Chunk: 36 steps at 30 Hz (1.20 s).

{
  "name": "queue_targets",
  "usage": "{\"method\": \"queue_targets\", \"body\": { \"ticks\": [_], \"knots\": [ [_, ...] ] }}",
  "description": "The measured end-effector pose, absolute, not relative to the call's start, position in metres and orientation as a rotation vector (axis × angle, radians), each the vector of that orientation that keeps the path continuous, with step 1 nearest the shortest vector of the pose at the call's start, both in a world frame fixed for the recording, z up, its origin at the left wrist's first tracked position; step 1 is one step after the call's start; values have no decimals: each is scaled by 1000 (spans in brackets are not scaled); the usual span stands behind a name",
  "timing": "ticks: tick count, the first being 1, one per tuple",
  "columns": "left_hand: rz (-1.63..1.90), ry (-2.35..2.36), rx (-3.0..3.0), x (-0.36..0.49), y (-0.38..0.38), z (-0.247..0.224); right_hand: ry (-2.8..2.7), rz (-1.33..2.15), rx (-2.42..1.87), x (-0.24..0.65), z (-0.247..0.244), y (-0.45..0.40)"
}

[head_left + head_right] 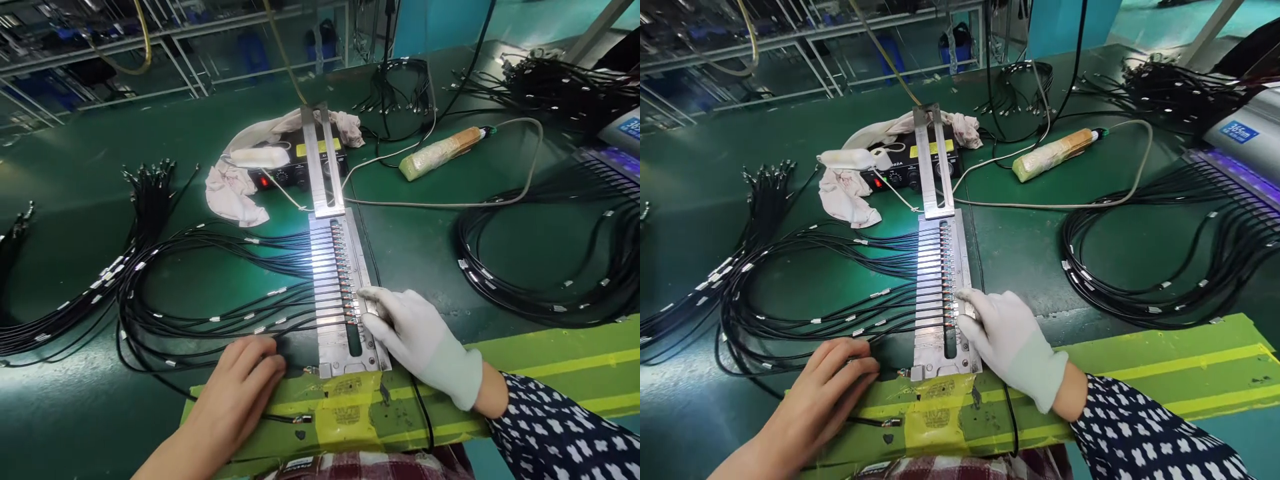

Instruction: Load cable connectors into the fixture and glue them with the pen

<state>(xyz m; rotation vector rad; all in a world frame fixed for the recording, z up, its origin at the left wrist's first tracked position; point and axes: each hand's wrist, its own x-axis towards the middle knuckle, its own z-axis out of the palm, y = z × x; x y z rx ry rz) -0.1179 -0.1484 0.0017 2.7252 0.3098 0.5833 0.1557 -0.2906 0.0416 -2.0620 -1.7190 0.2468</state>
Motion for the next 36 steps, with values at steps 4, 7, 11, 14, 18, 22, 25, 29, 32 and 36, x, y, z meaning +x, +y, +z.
{"method": "queue_targets", "body": {
  "ticks": [4, 7, 11, 14, 18, 22, 25, 29, 32, 36],
  "knots": [
    [683, 371, 2609, -124, -146, 8, -1731, 273, -2033, 160, 45, -292],
    [568, 453, 2659, -123, -145, 9, -1725, 268, -2030, 161, 43, -291],
    [490, 456, 2738, -122, -139, 6, -1734, 248, -2017, 163, 39, -290],
    [539, 497, 2776, -135, -132, 3, -1740, 235, -2007, 163, 38, -289],
    [621, 569, 2849, -159, -126, -3, -1724, 271, -2009, 162, 39, -289],
    [638, 472, 2912, -149, -134, -10, -1712, 295, -2018, 162, 39, -289],
    [641, 387, 2910, -130, -143, -13, -1708, 303, -2019, 162, 39, -290],
    [714, 411, 2798, -123, -148, -12, -1693, 303, -2015, 161, 39, -290],
    [860, 448, 2678, -119, -149, -7, -1694, 279, -2014, 160, 40, -288],
    [864, 278, 2657, -90, -153, 1, -1694, 305, -2022, 160, 41, -287]
  ]
}}
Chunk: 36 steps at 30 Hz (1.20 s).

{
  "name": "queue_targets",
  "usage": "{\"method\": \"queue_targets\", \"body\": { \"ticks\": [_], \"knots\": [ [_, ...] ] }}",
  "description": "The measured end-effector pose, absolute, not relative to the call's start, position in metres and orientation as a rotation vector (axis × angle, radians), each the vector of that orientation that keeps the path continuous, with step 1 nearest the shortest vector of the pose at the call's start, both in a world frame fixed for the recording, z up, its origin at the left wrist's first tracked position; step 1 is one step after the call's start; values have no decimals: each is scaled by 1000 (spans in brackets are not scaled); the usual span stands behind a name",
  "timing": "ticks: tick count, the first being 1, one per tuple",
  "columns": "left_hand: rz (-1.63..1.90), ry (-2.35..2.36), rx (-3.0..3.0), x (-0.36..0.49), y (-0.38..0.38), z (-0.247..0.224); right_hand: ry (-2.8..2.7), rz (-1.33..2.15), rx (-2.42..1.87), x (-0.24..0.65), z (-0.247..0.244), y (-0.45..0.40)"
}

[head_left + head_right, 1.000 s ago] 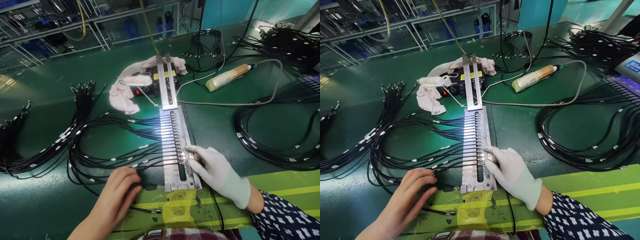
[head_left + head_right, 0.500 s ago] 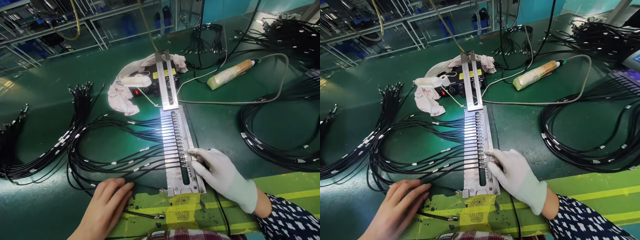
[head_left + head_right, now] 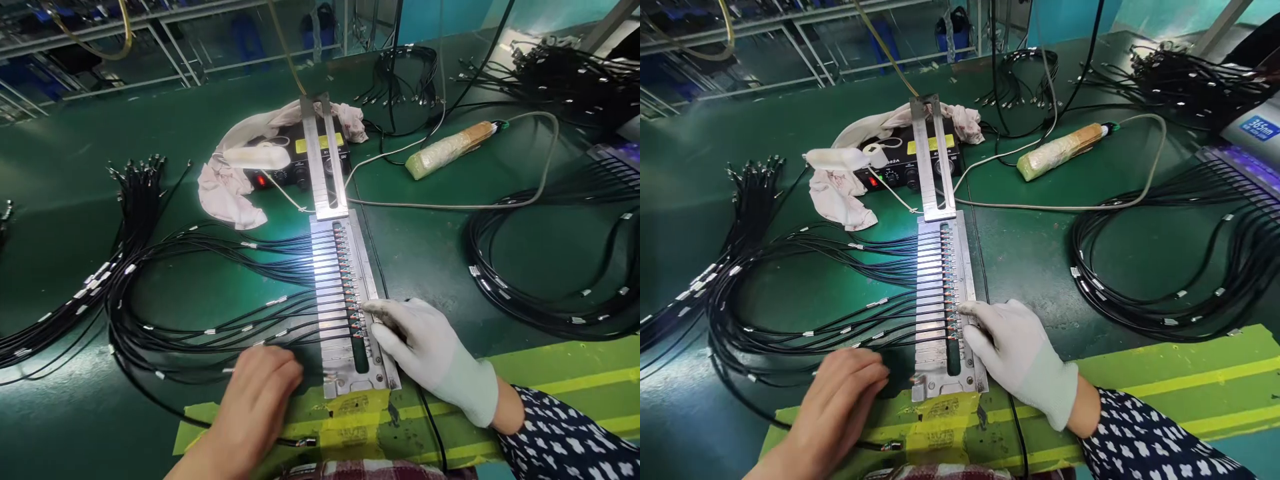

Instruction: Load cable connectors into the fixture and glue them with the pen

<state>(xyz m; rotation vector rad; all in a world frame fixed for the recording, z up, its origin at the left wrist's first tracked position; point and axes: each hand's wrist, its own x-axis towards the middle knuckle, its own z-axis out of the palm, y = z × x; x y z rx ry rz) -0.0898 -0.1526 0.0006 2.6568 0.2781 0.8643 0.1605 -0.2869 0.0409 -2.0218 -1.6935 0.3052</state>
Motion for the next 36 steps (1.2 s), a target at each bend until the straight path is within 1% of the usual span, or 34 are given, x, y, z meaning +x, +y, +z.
{"method": "queue_targets", "body": {
  "ticks": [5, 11, 17, 25, 32, 36],
  "knots": [
    [654, 72, 2646, -57, -152, 4, -1670, 379, -1929, 164, 41, -289],
    [561, -53, 2777, -62, -143, 7, -1641, 398, -1938, 164, 41, -290],
    [656, -80, 2873, -57, -142, 11, -1652, 397, -1932, 165, 39, -288],
    [621, -151, 2833, -52, -136, 15, -1655, 372, -1930, 165, 39, -289],
    [686, -146, 2912, -55, -141, 13, -1660, 351, -1913, 166, 38, -286],
    [644, -191, 2832, -54, -139, 11, -1667, 325, -1906, 166, 38, -287]
  ]
}}
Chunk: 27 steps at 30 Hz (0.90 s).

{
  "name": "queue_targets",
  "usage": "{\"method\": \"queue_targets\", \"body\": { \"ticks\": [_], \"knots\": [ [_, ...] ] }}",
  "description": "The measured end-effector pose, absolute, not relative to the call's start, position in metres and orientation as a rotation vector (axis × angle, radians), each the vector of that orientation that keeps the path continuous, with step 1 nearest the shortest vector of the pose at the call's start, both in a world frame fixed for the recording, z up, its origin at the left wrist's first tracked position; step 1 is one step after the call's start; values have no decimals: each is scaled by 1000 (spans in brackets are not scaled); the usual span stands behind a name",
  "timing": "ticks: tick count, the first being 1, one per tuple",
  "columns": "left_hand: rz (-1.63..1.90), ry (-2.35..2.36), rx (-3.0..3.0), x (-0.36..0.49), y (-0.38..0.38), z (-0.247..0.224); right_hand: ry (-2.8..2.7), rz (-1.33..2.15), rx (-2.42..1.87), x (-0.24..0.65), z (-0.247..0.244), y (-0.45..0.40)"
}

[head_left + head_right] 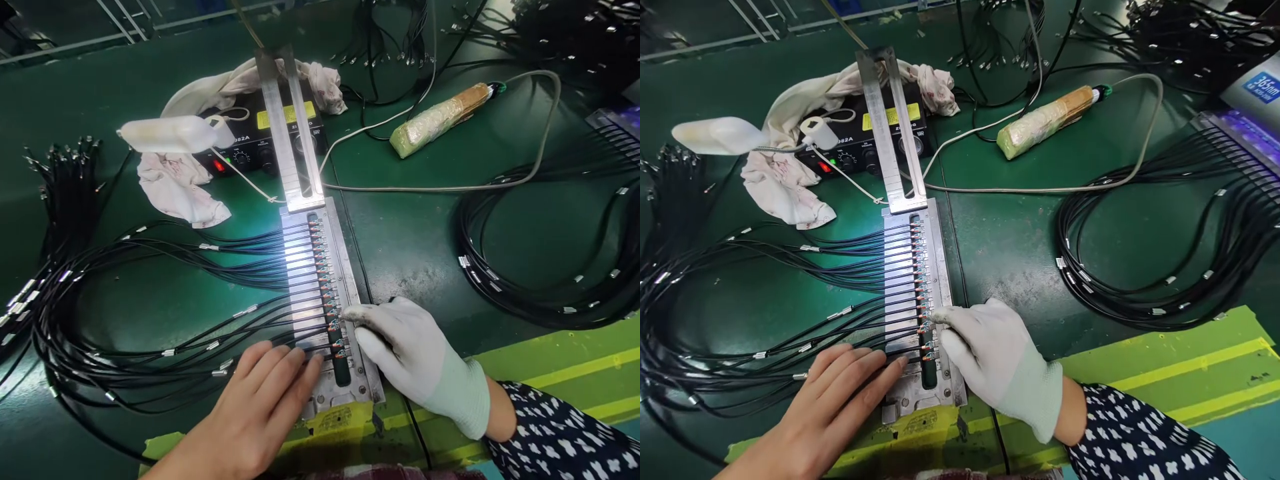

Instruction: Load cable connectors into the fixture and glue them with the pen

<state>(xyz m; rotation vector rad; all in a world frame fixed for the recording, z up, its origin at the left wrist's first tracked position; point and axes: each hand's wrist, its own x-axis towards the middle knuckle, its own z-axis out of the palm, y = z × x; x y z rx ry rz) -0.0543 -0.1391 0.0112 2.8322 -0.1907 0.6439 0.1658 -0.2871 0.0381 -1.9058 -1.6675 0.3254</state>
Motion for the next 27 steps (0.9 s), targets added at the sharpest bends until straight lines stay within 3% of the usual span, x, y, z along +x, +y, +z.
{"method": "queue_targets", "body": {
  "ticks": [6, 11, 18, 27],
  "knots": [
    [491, -152, 2808, -63, -143, 5, -1689, 359, -1878, 167, 40, -293],
    [697, 170, 2799, -68, -161, -3, -1706, 385, -1845, 169, 40, -302],
    [721, 320, 2796, -65, -154, 6, -1654, 361, -1865, 167, 37, -302],
    [390, 189, 2704, -68, -119, 21, -1498, 386, -1944, 165, 38, -310]
  ]
}}
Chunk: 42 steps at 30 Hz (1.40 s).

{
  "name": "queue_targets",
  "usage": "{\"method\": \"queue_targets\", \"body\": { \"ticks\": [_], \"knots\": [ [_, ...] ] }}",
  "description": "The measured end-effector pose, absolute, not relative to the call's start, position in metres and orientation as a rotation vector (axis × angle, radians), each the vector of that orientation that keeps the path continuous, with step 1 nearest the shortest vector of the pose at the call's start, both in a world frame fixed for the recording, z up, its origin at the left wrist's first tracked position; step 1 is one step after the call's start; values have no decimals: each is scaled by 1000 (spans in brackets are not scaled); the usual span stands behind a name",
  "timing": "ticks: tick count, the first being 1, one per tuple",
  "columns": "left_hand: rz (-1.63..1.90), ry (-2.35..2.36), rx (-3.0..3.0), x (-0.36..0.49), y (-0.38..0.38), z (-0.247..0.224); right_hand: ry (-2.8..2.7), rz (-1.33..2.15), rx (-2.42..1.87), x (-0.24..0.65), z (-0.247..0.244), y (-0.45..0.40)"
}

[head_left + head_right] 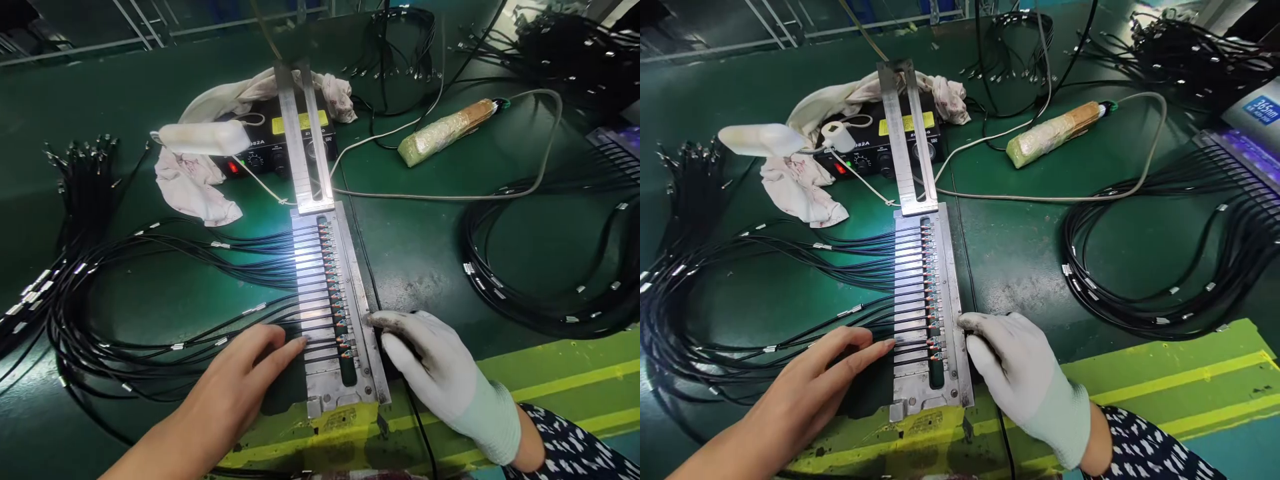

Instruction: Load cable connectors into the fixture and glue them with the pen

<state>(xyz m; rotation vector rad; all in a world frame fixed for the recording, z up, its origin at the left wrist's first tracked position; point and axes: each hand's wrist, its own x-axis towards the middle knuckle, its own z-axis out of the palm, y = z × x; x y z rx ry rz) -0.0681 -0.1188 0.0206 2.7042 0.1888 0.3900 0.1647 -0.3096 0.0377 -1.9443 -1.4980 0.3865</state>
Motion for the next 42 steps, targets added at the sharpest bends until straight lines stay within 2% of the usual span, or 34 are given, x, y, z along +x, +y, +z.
{"method": "queue_targets", "body": {
  "ticks": [13, 18, 24, 31, 36, 40, 42],
  "knots": [
    [417, 111, 2754, -68, -115, 19, -1499, 329, -1907, 168, 40, -304],
    [360, 122, 2773, -63, -111, 16, -1798, 134, -1971, 167, 33, -304],
    [511, 175, 2856, -67, -122, 4, -2006, -3, -1963, 165, 31, -299],
    [419, 197, 2989, -65, -132, 10, -2048, -163, -1914, 168, 35, -292],
    [410, 195, 2779, -101, -140, 32, -2125, -246, -1886, 171, 29, -295],
    [118, 232, 2673, -138, -163, 29, -2102, -229, -1841, 171, 26, -296],
    [105, 306, 2645, -145, -174, 19, -2104, -220, -1817, 170, 25, -297]
  ]
}}
